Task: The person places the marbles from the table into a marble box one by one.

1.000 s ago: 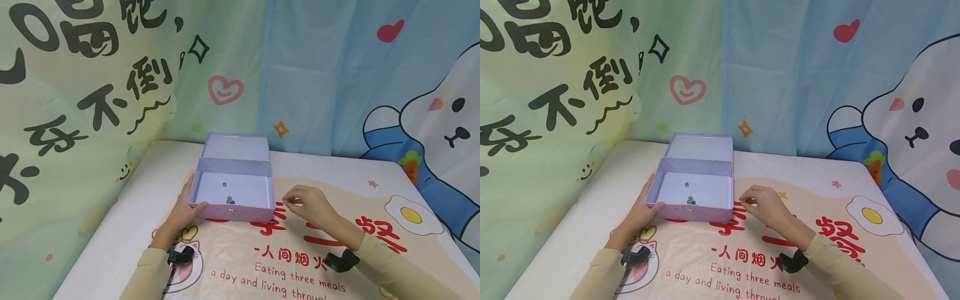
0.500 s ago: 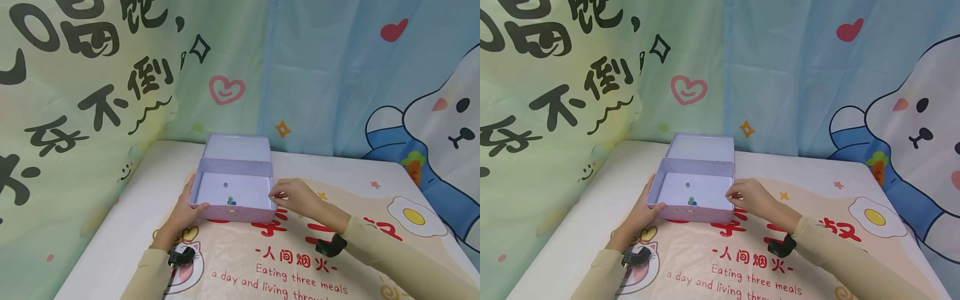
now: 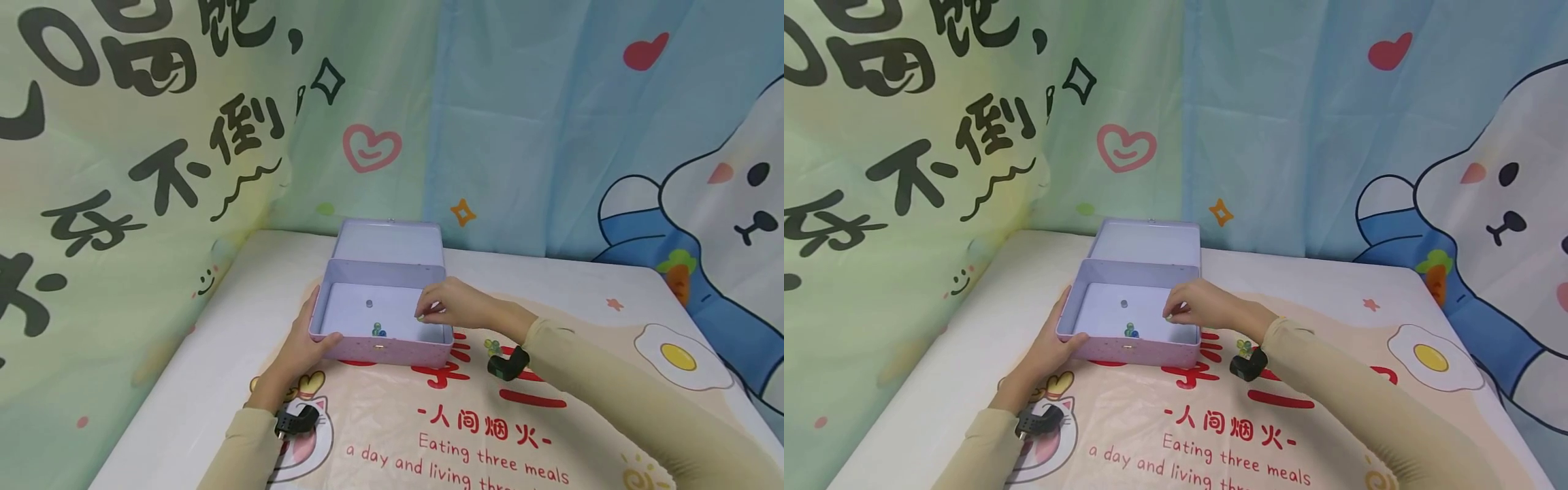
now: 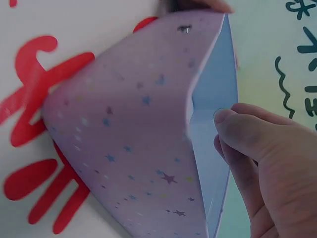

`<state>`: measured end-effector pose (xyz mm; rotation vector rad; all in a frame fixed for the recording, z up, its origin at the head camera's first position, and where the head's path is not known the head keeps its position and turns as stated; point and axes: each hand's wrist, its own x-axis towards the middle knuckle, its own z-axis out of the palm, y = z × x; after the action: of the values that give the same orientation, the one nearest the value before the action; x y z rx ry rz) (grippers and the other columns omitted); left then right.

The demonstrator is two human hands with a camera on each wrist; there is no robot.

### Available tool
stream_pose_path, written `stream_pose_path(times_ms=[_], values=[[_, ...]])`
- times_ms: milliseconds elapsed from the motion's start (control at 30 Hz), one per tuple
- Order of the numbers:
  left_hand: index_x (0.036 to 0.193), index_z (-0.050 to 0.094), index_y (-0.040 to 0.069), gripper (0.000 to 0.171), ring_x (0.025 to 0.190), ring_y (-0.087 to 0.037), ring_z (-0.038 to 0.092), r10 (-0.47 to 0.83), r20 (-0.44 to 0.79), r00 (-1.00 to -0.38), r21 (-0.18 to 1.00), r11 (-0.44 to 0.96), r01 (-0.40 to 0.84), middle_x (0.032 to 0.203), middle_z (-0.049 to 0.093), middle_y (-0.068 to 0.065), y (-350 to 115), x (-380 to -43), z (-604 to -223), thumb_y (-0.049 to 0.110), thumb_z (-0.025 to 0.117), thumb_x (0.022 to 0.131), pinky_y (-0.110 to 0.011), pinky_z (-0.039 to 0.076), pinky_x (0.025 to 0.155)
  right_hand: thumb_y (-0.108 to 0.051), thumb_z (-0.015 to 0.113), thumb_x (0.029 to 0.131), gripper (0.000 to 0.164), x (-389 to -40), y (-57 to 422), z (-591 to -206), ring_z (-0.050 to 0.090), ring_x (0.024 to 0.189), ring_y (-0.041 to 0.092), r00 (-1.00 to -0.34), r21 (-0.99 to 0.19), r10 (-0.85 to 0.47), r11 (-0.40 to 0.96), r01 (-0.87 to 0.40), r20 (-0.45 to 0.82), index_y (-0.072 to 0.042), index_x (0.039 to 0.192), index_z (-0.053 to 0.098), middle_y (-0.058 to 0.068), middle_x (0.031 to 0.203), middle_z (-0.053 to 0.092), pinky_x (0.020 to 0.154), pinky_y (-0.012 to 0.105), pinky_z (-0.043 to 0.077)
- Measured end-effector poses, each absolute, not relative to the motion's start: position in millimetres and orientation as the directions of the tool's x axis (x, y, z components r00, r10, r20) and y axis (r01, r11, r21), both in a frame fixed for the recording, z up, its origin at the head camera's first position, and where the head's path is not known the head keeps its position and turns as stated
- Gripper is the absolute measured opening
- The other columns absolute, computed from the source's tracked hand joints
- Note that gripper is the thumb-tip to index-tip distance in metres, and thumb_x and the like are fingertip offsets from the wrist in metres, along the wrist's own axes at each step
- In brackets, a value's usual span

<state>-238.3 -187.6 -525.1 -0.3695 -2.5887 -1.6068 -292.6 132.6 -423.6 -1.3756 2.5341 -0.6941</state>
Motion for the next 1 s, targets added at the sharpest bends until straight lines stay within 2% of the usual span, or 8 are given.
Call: stream_pose_path(times_ms=[267, 500, 733, 1000], values=[[0.151, 0.001, 0.038, 0.1, 0.142, -0.037, 0.024, 0.162, 0.177, -0.971, 0.878, 0.418, 0.23, 0.16, 0.013, -0.007, -188.1, -239.7, -528.8, 0.025, 0.07, 0.08, -0.062, 0.026, 0.109, -0.011, 0.072, 0.084, 0.012, -318.5, 119.6, -424.3, 0.065, 0.087, 0.01, -0.604, -0.494, -0.797, 0.513, -0.701, 0.029, -0.013, 0.095, 0.075, -0.002, 0.091, 0.07, 0.08, 0.024, 0.056], [0.15, 0.001, 0.042, 0.1, 0.142, -0.036, 0.024, 0.156, 0.175, -0.972, 0.877, 0.423, 0.226, 0.16, 0.013, -0.004, -189.3, -239.8, -529.4, 0.028, 0.07, 0.08, -0.061, 0.026, 0.109, -0.011, 0.071, 0.084, 0.011, -340.5, 107.3, -426.5, 0.066, 0.087, 0.011, -0.643, -0.527, -0.763, 0.519, -0.673, 0.07, -0.01, 0.094, 0.075, -0.001, 0.091, 0.07, 0.08, 0.026, 0.056], [0.151, 0.0, 0.039, 0.101, 0.142, -0.037, 0.024, 0.168, 0.2, -0.965, 0.873, 0.417, 0.253, 0.159, 0.014, -0.008, -191.1, -238.1, -529.2, 0.024, 0.07, 0.08, -0.061, 0.026, 0.109, -0.015, 0.07, 0.085, 0.014, -357.2, 95.1, -435.9, 0.067, 0.088, 0.011, -0.641, -0.516, -0.758, 0.504, -0.692, 0.119, -0.009, 0.096, 0.075, -0.001, 0.093, 0.07, 0.08, 0.024, 0.056], [0.152, 0.0, 0.036, 0.101, 0.142, -0.038, 0.024, 0.171, 0.198, -0.965, 0.876, 0.411, 0.253, 0.16, 0.013, -0.009, -191.6, -239.2, -528.1, 0.026, 0.07, 0.08, -0.062, 0.025, 0.109, -0.013, 0.07, 0.085, 0.014, -369.0, 84.3, -448.1, 0.067, 0.088, 0.012, -0.664, -0.564, -0.733, 0.49, -0.664, 0.146, -0.006, 0.096, 0.075, 0.001, 0.093, 0.07, 0.081, 0.025, 0.056]])
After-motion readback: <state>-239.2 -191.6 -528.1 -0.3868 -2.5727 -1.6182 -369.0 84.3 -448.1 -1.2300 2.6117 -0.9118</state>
